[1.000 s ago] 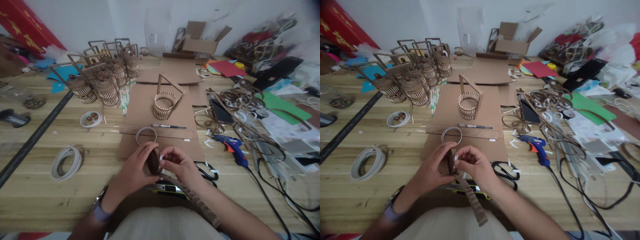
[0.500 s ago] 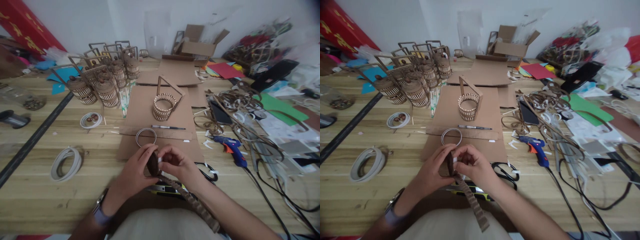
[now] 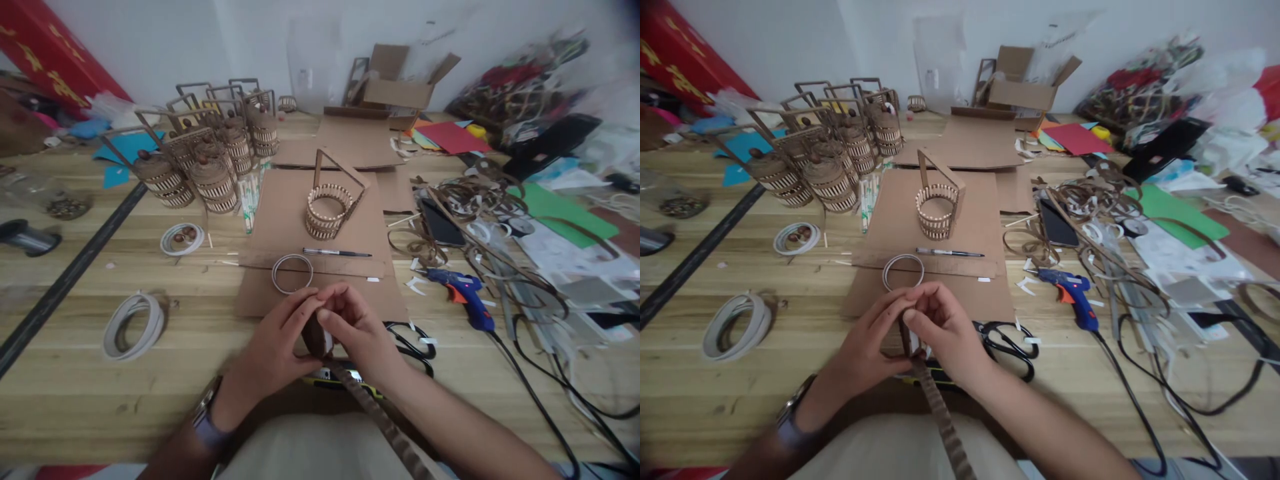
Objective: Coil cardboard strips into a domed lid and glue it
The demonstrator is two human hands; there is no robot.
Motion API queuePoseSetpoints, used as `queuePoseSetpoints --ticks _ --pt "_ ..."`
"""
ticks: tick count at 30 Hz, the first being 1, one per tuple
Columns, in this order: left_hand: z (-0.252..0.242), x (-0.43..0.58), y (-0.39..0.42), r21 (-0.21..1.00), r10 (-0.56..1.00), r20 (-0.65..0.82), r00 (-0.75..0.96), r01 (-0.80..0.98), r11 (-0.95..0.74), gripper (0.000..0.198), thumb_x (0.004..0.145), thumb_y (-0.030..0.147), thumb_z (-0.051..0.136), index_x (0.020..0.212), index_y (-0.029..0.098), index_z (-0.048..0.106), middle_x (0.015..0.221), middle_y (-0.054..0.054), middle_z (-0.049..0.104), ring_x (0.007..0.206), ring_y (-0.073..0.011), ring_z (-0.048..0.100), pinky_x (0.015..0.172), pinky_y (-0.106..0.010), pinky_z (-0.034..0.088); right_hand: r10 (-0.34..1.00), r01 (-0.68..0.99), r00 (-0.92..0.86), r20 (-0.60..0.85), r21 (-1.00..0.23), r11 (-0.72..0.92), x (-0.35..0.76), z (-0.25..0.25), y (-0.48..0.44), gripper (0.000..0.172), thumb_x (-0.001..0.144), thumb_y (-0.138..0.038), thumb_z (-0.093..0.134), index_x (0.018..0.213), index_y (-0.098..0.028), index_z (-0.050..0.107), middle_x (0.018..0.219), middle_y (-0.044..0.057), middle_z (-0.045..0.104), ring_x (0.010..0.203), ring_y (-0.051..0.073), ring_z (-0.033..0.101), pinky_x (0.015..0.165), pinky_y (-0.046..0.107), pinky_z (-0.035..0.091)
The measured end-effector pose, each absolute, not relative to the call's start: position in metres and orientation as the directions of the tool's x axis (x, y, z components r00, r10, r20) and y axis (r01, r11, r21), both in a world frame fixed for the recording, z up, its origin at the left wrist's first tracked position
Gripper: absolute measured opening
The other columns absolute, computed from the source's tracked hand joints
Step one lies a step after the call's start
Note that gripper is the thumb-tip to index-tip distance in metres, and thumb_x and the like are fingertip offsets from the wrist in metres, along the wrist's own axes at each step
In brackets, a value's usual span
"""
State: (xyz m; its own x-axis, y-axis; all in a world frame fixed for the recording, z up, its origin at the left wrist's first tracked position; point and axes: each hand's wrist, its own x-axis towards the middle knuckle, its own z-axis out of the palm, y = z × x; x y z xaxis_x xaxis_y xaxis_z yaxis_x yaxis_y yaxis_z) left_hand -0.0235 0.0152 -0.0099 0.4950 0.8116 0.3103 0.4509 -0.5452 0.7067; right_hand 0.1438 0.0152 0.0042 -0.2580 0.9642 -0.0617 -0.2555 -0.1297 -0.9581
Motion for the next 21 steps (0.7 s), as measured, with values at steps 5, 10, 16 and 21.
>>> queuePoseSetpoints --ticks 5,10,16,21 --pt "-0.008 -0.022 0.015 0.756 0.832 0.272 0.484 0.427 -0.496 0.084 0.068 0.011 0.079 0.139 0.027 0.039 0.137 -0.008 0.053 0.129 -0.0268 0.051 0.109 -0.044 0.044 0.901 0.252 -0.218 0.375 -0.87 0.424 0.156 0.0 0.017 0.02 0.092 -0.035 0.063 0.109 -0.025 0.059 0.08 -0.001 0.057 0.07 0.015 0.054 0.063 0.026 0.047" --pt "-0.006 -0.019 0.013 0.79 0.841 0.208 0.499 0.421 -0.445 0.081 0.066 0.014 0.082 0.136 0.025 0.042 0.135 -0.009 0.055 0.127 -0.0277 0.052 0.108 -0.045 0.045 0.779 0.313 -0.356 0.517 -0.719 0.62 0.167 -0.001 0.022 0.02 0.092 -0.04 0.062 0.103 -0.023 0.059 0.086 0.002 0.06 0.077 0.016 0.059 0.066 0.027 0.05" --pt "-0.007 -0.018 0.013 0.823 0.857 0.148 0.494 0.418 -0.383 0.082 0.063 0.014 0.082 0.134 0.026 0.043 0.135 -0.009 0.056 0.126 -0.029 0.053 0.107 -0.048 0.046 0.721 0.324 -0.398 0.567 -0.649 0.688 0.171 -0.004 0.023 0.02 0.093 -0.039 0.061 0.105 -0.024 0.06 0.095 0.006 0.062 0.087 0.019 0.061 0.074 0.031 0.053" --pt "-0.012 -0.019 0.012 0.83 0.852 0.125 0.508 0.417 -0.371 0.082 0.064 0.019 0.082 0.136 0.026 0.043 0.136 -0.009 0.056 0.127 -0.0299 0.053 0.108 -0.049 0.045 0.672 0.374 -0.435 0.599 -0.559 0.74 0.174 -0.007 0.023 0.023 0.092 -0.041 0.061 0.108 -0.024 0.061 0.092 0.006 0.065 0.082 0.02 0.061 0.07 0.033 0.051"
